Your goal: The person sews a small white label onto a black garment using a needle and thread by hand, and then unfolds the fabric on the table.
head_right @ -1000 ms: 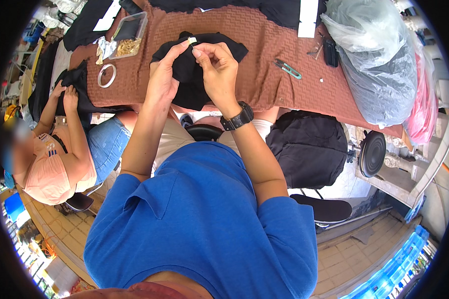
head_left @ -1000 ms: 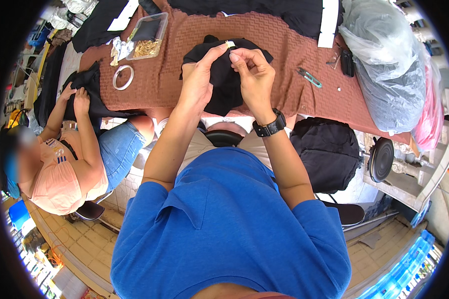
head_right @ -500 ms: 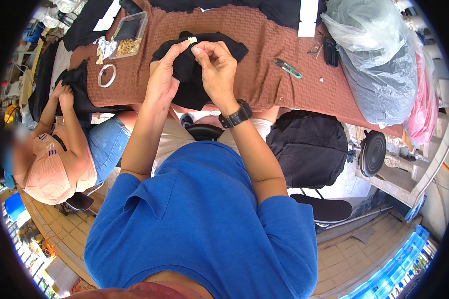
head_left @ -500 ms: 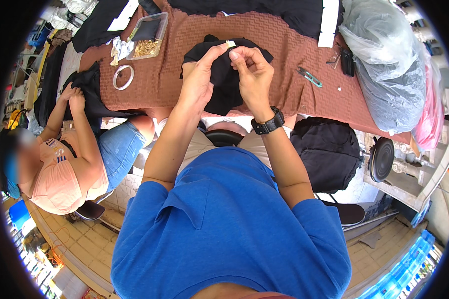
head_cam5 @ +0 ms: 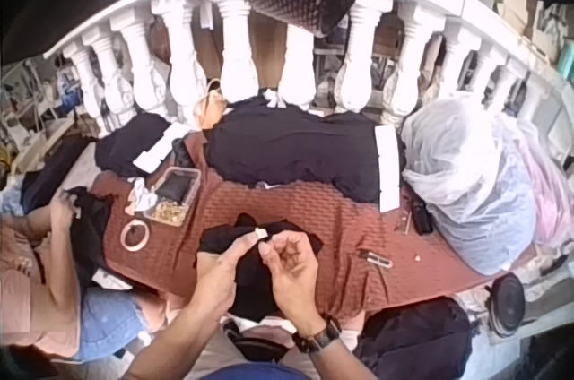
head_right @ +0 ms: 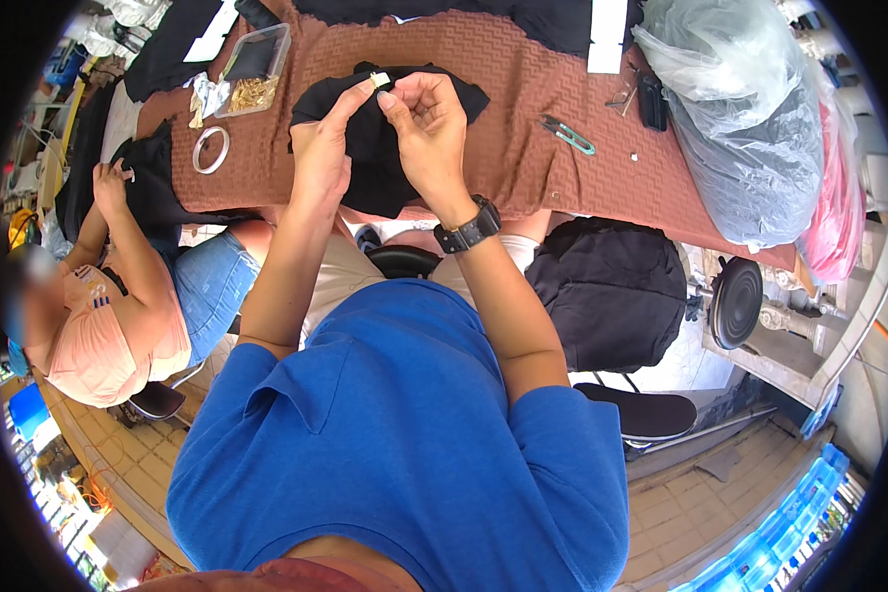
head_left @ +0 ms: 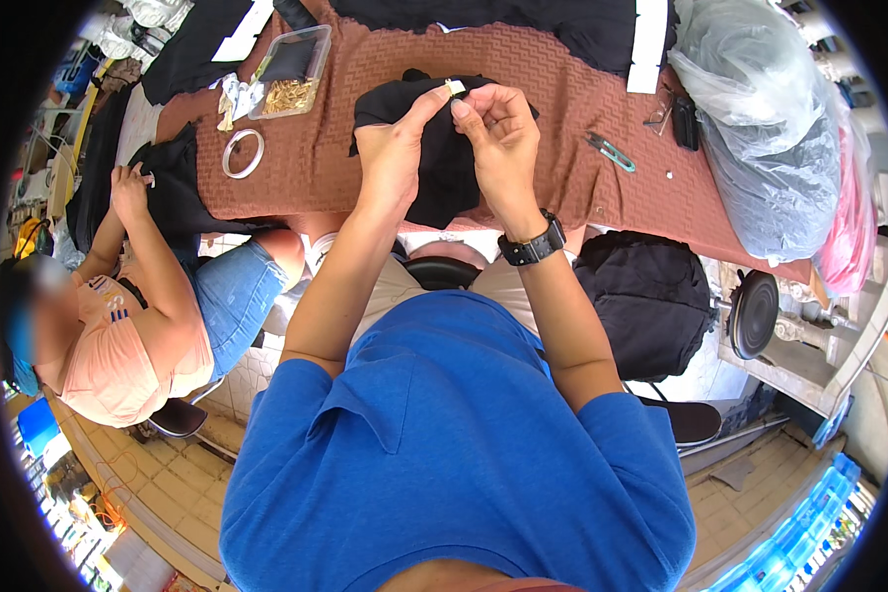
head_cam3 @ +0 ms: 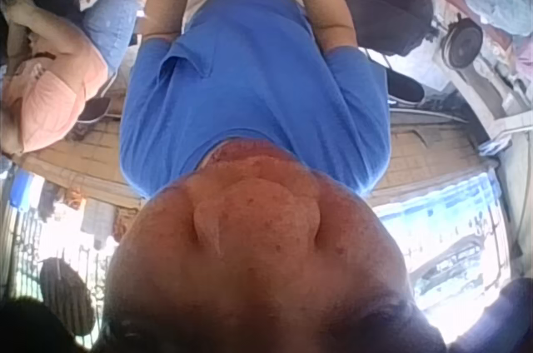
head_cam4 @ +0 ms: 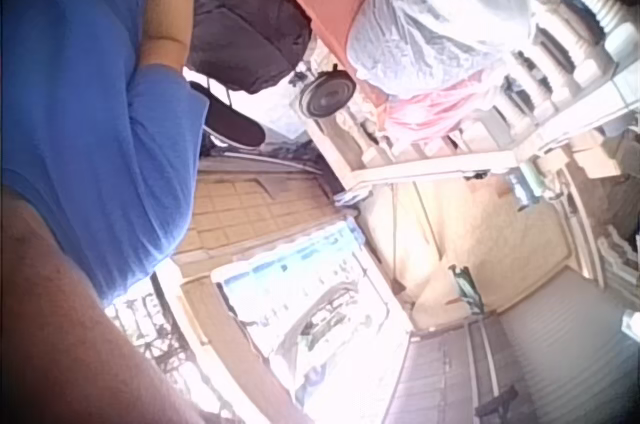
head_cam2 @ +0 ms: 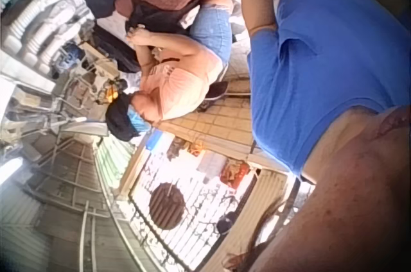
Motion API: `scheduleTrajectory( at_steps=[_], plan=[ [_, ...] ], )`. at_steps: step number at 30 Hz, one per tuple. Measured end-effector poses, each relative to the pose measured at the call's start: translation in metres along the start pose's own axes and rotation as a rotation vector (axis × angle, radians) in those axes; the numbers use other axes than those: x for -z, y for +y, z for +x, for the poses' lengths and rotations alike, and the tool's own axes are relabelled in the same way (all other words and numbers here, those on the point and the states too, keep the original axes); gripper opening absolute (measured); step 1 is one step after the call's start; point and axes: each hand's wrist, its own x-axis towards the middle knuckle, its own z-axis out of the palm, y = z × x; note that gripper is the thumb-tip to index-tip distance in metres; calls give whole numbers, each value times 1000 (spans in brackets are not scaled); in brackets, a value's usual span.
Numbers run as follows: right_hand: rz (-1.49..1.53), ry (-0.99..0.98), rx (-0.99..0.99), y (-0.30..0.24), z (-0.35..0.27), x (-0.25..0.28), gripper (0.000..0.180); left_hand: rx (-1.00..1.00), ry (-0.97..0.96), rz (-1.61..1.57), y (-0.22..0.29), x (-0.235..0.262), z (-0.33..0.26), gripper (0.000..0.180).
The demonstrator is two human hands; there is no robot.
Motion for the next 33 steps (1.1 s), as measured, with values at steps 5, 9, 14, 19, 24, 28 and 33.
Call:
scheduleTrajectory(
  at_steps=[5, 9, 14, 19, 24, 28, 33],
  plan=[
    [-8, -22, -34, 5, -1, 5, 14, -43, 6, 52, -1, -1, -2, 8],
    [-15, -43, -10, 5, -2, 5, 11, -73, -13, 32, -1, -2, -2, 8],
    [-43, -72, -35, 3, -6, 5, 9, -24, 24, 37, 2, -2, -3, 9],
    [-46, -90, -15, 4, -9, 4, 10, -52, -2, 28, 4, 0, -4, 10],
    [-41, -105, -8, 3, -9, 2, 11, -8, 30, 22, 6, -1, -5, 11],
    [-64, -128, 51, 9, -7, 7, 13, 37, 36, -5, 3, 1, -3, 12],
    [-53, -120, 53, 9, -6, 6, 11, 63, 24, -48, 6, -1, -4, 13]
  ],
)
